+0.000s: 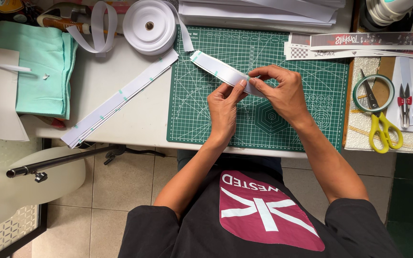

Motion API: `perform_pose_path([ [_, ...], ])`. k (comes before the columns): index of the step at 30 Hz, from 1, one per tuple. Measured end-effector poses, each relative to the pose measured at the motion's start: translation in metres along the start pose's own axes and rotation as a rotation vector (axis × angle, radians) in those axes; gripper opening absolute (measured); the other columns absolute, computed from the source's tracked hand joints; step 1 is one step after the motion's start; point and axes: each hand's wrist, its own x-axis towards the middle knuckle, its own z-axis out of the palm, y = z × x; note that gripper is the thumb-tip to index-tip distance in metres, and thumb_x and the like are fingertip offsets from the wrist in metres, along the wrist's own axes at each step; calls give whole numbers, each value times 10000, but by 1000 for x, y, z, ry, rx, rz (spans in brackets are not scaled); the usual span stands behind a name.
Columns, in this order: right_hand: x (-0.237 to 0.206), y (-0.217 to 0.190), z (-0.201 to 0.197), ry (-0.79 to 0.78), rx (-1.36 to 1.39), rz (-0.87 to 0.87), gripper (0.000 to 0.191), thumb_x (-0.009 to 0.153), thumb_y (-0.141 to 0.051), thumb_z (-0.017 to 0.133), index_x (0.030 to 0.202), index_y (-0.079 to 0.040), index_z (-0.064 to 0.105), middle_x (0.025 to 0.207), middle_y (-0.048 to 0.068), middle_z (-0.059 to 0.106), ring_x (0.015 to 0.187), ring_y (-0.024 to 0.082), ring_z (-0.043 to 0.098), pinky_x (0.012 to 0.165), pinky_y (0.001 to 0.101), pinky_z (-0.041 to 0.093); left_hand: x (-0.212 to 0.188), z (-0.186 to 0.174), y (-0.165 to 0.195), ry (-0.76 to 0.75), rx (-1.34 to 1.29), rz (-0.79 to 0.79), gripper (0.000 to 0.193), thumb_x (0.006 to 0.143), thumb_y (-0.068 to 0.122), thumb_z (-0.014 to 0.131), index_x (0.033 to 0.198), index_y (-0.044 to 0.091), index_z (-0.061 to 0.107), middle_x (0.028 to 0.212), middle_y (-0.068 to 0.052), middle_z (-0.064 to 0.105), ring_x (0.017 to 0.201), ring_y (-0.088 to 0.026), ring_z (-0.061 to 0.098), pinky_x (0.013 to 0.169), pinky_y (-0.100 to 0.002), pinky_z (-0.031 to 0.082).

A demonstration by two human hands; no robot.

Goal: The person assembles long white paper strips on a green cutting mat. They apply small pieces of green tape to the ends and edges of the strips, then fold and press the strips together to form a longer connected piece.

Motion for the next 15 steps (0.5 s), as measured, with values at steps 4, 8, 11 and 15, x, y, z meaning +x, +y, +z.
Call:
perform_pose_path([
  [4,1,0,-2,-31,38,81,165,941,-160,765,1088,-85,778,989,80,790,886,167,768,772,311,630,-1,1,1,2,22,0,208,982,162,714,1104,-3,748,990,-90,758,934,-148,729,915,-328,620],
  [8,4,0,-4,-57,57,115,181,935,-163,764,1095,-79,774,962,82,787,881,170,768,781,309,627,0,1,1,-7,62,32,207,992,166,713,1100,-7,751,983,-100,757,925,-155,733,905,-329,627],
  [11,3,0,-4,-70,55,103,177,936,-166,764,1087,-74,777,962,80,787,887,172,771,795,314,627,-1,0,1,0,85,38,211,989,172,708,1094,-7,750,982,-101,762,926,-156,741,902,-328,638],
  [15,4,-1,-5,-83,66,114,179,934,-181,763,1070,-66,777,961,76,786,899,176,769,817,328,620,-1,0,2,7,103,58,211,991,169,708,1095,-10,751,978,-101,763,922,-155,737,889,-326,636],
])
